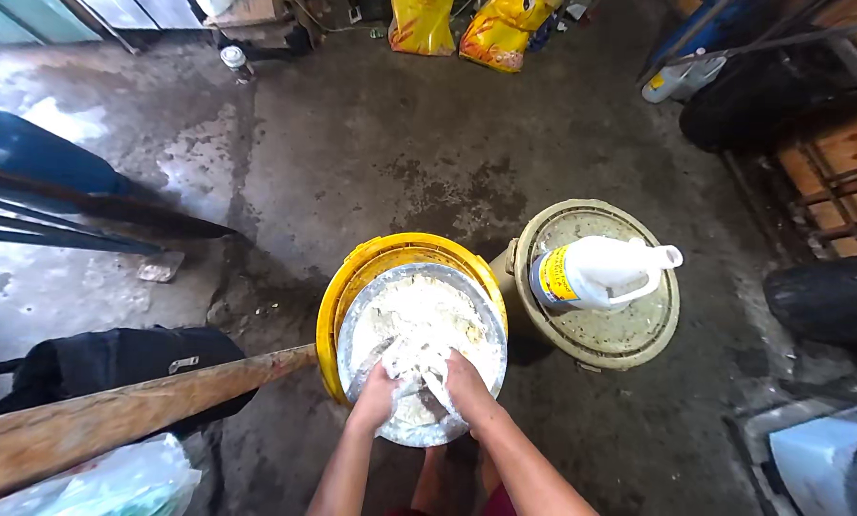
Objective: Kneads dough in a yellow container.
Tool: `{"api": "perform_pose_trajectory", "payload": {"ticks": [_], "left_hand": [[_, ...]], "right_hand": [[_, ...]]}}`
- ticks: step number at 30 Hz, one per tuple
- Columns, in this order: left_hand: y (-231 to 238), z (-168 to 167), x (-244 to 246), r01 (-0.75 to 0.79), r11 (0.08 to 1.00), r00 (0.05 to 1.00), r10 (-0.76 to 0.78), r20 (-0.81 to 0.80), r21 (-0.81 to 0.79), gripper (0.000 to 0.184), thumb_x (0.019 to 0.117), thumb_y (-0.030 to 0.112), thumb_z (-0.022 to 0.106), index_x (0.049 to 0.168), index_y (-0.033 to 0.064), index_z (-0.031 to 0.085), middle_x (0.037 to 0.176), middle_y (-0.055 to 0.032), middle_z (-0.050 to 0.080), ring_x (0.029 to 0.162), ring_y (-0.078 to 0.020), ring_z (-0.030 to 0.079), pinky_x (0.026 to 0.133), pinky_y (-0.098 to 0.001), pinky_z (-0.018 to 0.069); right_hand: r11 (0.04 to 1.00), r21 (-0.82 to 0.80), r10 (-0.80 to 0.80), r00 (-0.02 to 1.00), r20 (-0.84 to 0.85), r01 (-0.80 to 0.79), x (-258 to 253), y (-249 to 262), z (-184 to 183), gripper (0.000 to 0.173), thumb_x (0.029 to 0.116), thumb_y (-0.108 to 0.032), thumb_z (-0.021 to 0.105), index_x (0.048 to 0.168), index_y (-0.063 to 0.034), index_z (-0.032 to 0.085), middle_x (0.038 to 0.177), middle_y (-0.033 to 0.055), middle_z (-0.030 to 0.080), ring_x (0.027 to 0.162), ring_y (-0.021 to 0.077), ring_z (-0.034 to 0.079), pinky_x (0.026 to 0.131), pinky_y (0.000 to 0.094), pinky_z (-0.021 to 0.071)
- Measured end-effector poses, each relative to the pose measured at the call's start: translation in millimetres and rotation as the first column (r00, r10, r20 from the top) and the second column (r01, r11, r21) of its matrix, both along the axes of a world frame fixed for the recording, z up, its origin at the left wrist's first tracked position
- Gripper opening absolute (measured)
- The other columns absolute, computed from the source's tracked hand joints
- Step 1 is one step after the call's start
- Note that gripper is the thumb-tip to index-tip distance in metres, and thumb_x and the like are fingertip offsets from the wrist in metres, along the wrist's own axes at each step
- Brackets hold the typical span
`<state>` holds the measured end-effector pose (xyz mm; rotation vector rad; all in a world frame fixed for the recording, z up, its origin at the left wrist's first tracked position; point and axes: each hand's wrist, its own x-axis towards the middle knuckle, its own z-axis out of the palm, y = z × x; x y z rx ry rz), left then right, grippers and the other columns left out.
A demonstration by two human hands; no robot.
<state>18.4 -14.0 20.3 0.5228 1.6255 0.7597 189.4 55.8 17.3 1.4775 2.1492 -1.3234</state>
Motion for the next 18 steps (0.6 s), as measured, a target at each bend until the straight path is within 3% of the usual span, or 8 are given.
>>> {"api": "perform_pose_trajectory", "payload": {"ticks": [2, 4, 7, 9, 11, 14, 16, 18], "left_hand": [[3.2, -5.9, -4.2, 0.205, 0.974, 0.934, -0.224, -0.28, -0.095, 0.043, 0.0947, 0.002, 0.066, 0.136, -0.0049, 0.056, 0.126, -0.0208, 0.067, 0.118, -0.0269, 0.065, 0.105, -0.0441, 0.0512], [7.2, -3.8, -3.3, 0.331, 0.903, 0.766, -0.428, -0.48, -0.275, 0.043, 0.0945, 0.012, 0.068, 0.134, -0.0033, 0.06, 0.129, -0.0241, 0.065, 0.121, -0.0358, 0.063, 0.107, -0.0529, 0.048], [5.5, -8.3, 1.7, 0.285, 0.877, 0.683, -0.469, -0.56, -0.386, 0.057, 0.0932, 0.014, 0.07, 0.145, -0.002, 0.052, 0.148, -0.0286, 0.049, 0.132, -0.0404, 0.055, 0.112, -0.0518, 0.0446], [0.7, -18.5, 3.9, 0.226, 0.895, 0.718, -0.42, -0.555, -0.385, 0.061, 0.0929, 0.017, 0.071, 0.146, -0.0034, 0.049, 0.15, -0.0292, 0.046, 0.135, -0.0408, 0.052, 0.113, -0.0512, 0.0433], [-1.6, -26.8, 7.2, 0.239, 0.902, 0.781, -0.399, -0.48, -0.361, 0.057, 0.0985, 0.021, 0.067, 0.145, -0.0063, 0.049, 0.146, -0.0302, 0.05, 0.136, -0.0407, 0.051, 0.115, -0.0518, 0.0397], [-0.2, -38.9, 19.5, 0.094, 0.971, 0.924, -0.168, -0.345, -0.221, 0.05, 0.1031, 0.019, 0.061, 0.144, -0.0071, 0.049, 0.14, -0.0287, 0.057, 0.133, -0.0371, 0.054, 0.115, -0.0504, 0.0399], [1.5, -43.2, 31.4, -0.12, 0.982, 0.97, 0.084, -0.23, -0.146, 0.048, 0.1059, 0.013, 0.054, 0.149, -0.0064, 0.043, 0.142, -0.0286, 0.055, 0.134, -0.0355, 0.053, 0.116, -0.0482, 0.0394], [4.8, -38.6, 40.9, -0.299, 0.942, 0.951, 0.281, -0.127, -0.152, 0.046, 0.1096, 0.01, 0.042, 0.152, -0.0069, 0.037, 0.148, -0.0304, 0.048, 0.138, -0.0369, 0.047, 0.116, -0.0486, 0.0359]], "right_hand": [[1.0, -0.013, -0.02, 0.996, 0.088, 0.022, 2.9, 3.2, 3.4, 0.037, 0.1052, -0.02, 0.051, 0.132, 0.0014, 0.064, 0.136, 0.0211, 0.064, 0.132, 0.0314, 0.058, 0.115, 0.0445, 0.0423], [0.998, -0.058, -0.012, 0.976, 0.215, 0.025, 5.9, 7.5, 7.8, 0.039, 0.1073, -0.014, 0.044, 0.137, 0.0059, 0.059, 0.14, 0.0238, 0.06, 0.135, 0.0339, 0.055, 0.116, 0.0458, 0.041], [0.995, -0.083, -0.028, 0.952, 0.306, 0.055, 11.5, 14.4, 7.5, 0.042, 0.1057, -0.013, 0.047, 0.141, 0.0085, 0.054, 0.147, 0.0263, 0.053, 0.142, 0.0351, 0.048, 0.119, 0.0452, 0.0378], [0.978, -0.031, -0.186, 0.928, 0.323, 0.207, 14.1, 24.9, 4.4, 0.047, 0.1044, -0.016, 0.054, 0.143, 0.0095, 0.05, 0.148, 0.0287, 0.051, 0.141, 0.0369, 0.048, 0.119, 0.0458, 0.0384], [0.951, -0.009, -0.295, 0.912, 0.286, 0.31, 15.9, 35.3, -16.6, 0.055, 0.1037, -0.025, 0.058, 0.149, 0.0039, 0.046, 0.147, 0.0276, 0.053, 0.14, 0.0377, 0.051, 0.117, 0.0487, 0.0396], [0.899, -0.188, -0.375, 0.917, 0.132, 0.395, 9.7, 38.7, -49.3, 0.061, 0.1008, -0.037, 0.065, 0.15, -0.0041, 0.05, 0.144, 0.0228, 0.058, 0.135, 0.0341, 0.055, 0.116, 0.0504, 0.0415], [0.79, -0.365, -0.537, 0.844, -0.02, 0.494, 5.0, 31.9, -53.4, 0.051, 0.1029, -0.022, 0.063, 0.146, 0.002, 0.05, 0.143, 0.0241, 0.057, 0.134, 0.031, 0.055, 0.115, 0.0457, 0.0422], [0.67, -0.483, -0.673, 0.736, -0.074, 0.564, 2.6, 23.4, -56.9, 0.044, 0.1065, -0.013, 0.054, 0.146, 0.0046, 0.047, 0.142, 0.0242, 0.056, 0.13, 0.0276, 0.056, 0.11, 0.0415, 0.0452]]}}
